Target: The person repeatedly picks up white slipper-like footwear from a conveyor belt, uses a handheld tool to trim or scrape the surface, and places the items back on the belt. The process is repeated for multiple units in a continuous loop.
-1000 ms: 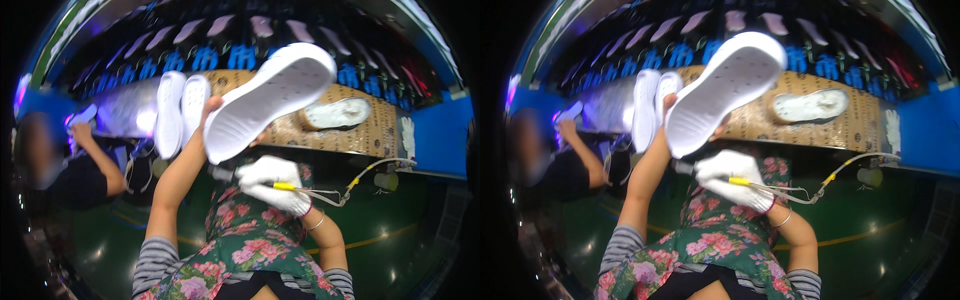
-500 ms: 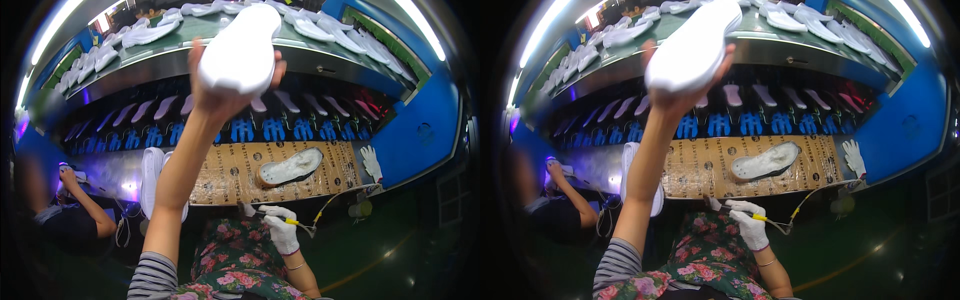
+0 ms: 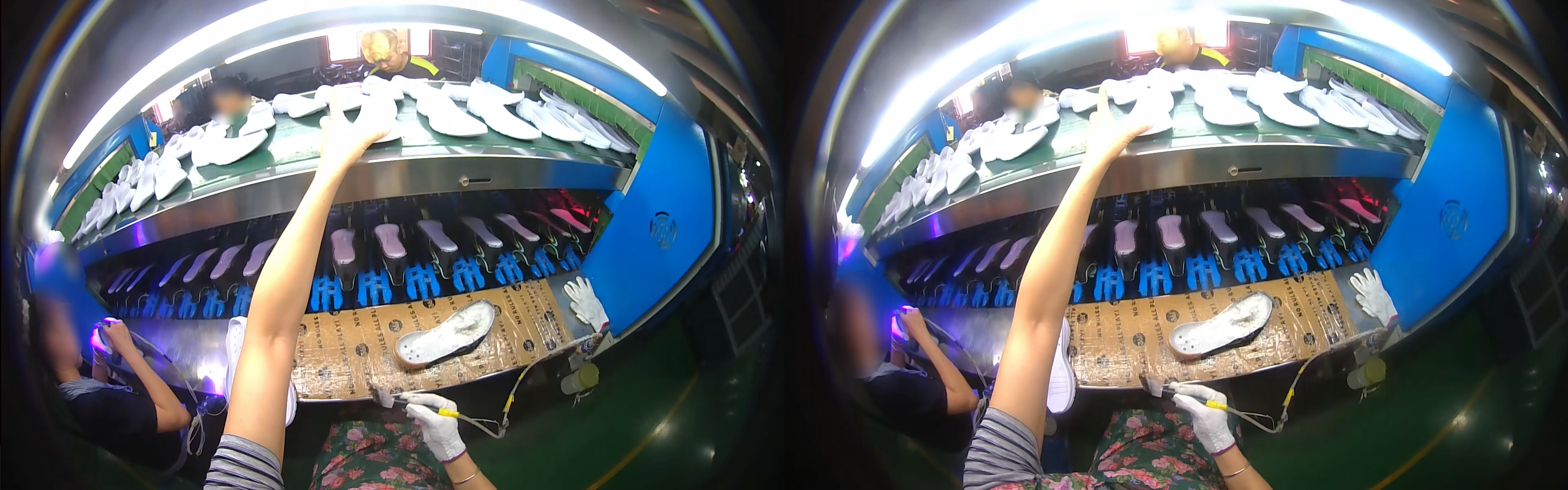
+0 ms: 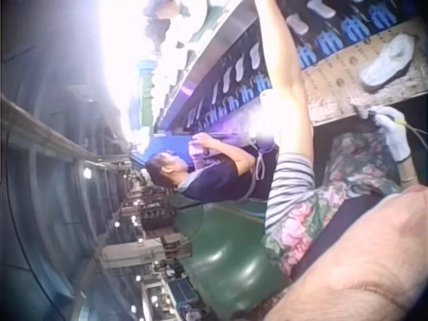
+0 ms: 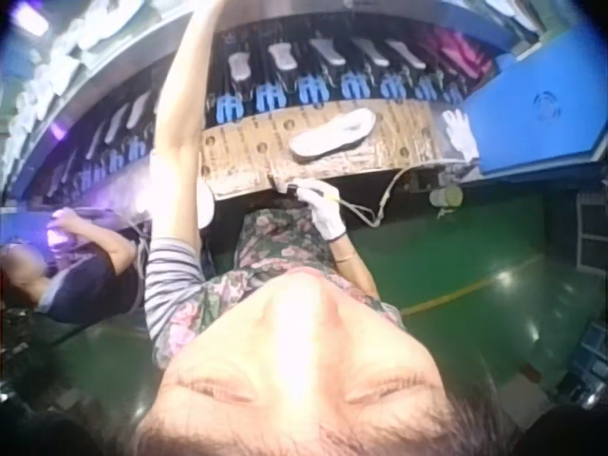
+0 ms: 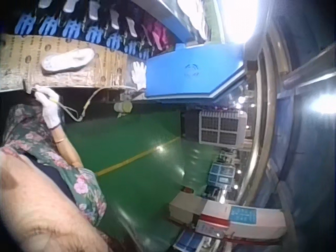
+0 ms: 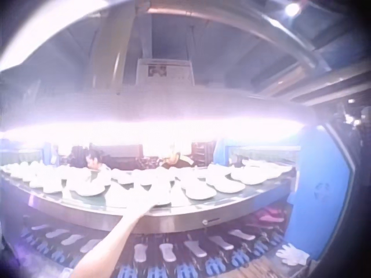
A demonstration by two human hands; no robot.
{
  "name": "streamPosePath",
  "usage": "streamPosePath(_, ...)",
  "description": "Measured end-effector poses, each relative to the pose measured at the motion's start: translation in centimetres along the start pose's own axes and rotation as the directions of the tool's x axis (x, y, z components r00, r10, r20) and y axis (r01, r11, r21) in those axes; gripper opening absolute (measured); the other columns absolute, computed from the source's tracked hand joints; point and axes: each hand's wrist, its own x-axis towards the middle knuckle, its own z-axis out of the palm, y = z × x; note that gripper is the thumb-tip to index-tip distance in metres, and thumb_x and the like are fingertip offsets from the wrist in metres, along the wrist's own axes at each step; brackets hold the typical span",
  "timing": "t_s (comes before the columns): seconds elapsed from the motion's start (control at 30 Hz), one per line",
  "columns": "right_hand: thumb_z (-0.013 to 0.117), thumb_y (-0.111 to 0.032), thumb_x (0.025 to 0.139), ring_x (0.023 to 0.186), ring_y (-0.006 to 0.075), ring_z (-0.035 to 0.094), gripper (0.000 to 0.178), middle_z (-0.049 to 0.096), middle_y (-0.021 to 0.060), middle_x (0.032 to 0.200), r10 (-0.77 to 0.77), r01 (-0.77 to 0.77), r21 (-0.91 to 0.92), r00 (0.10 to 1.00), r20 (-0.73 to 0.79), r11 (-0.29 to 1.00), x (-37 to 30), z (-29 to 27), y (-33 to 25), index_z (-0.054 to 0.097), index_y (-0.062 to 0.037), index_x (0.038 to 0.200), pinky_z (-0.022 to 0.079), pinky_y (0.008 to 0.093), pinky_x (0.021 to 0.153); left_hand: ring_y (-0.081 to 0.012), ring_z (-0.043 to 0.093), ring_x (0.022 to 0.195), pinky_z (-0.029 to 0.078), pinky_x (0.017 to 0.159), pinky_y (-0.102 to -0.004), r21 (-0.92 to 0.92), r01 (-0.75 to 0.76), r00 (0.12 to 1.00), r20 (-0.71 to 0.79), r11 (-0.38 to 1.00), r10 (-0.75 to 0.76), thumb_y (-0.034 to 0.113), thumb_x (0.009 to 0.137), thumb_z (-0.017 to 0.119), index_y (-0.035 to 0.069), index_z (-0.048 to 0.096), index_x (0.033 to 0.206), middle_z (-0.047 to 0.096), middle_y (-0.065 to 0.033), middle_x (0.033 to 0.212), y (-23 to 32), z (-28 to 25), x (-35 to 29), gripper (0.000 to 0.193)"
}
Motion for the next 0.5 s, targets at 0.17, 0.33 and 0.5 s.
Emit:
streamPosePath(0.17, 0.076, 0.004, 0.09, 0.101, 0.0176, 0.074, 0.023, 0.079, 0.0138, 0.115, 0.038, -0.038, 0.021, 0.999, 0.005, 0.999, 0.1, 0.2, 1.6, 0.079, 0.0043, 0.113, 0.06, 0.0294, 0.09, -0.0516, 0.049, 0.141, 0.041, 0.119, -0.0547, 0.585, -0.376, 0.886, 0.001, 0.718, 0.463, 0.06, 0.071, 0.09, 0.009, 0.014, 0.171, 0.048, -0.0366, 0.152, -1.0, 4.0, 2.5, 0.135)
streamPosePath(0.33, 0.076, 0.007, 0.086, 0.082, 0.0161, 0.075, 0.022, 0.08, 0.0151, 0.105, 0.001, -0.007, -0.049, 0.993, -0.12, 0.999, 0.0, -0.4, 0.8, 0.078, 0.0038, 0.108, 0.06, 0.0267, 0.07, -0.049, 0.039, 0.15, 0.036, 0.122, -0.0546, 0.195, -0.035, 0.999, -0.016, 0.98, 0.039, 0.07, 0.075, 0.083, 0.002, 0.025, 0.167, 0.041, -0.0344, 0.158, -0.7, 1.6, 2.5, 0.128)
streamPosePath(0.5, 0.077, 0.007, 0.085, 0.079, 0.0166, 0.075, 0.02, 0.08, 0.0145, 0.103, 0.05, -0.047, 0.029, 0.99, -0.131, 0.998, 0.1, 0.5, 2.0, 0.078, 0.0027, 0.105, 0.058, 0.0258, 0.066, -0.0398, 0.058, 0.132, 0.049, 0.11, -0.047, 0.743, 0.089, 0.986, -0.16, 0.663, 0.047, 0.05, 0.082, 0.08, -0.002, 0.054, 0.143, 0.062, -0.0254, 0.137, -10.8, -12.0, 4.7, 0.084)
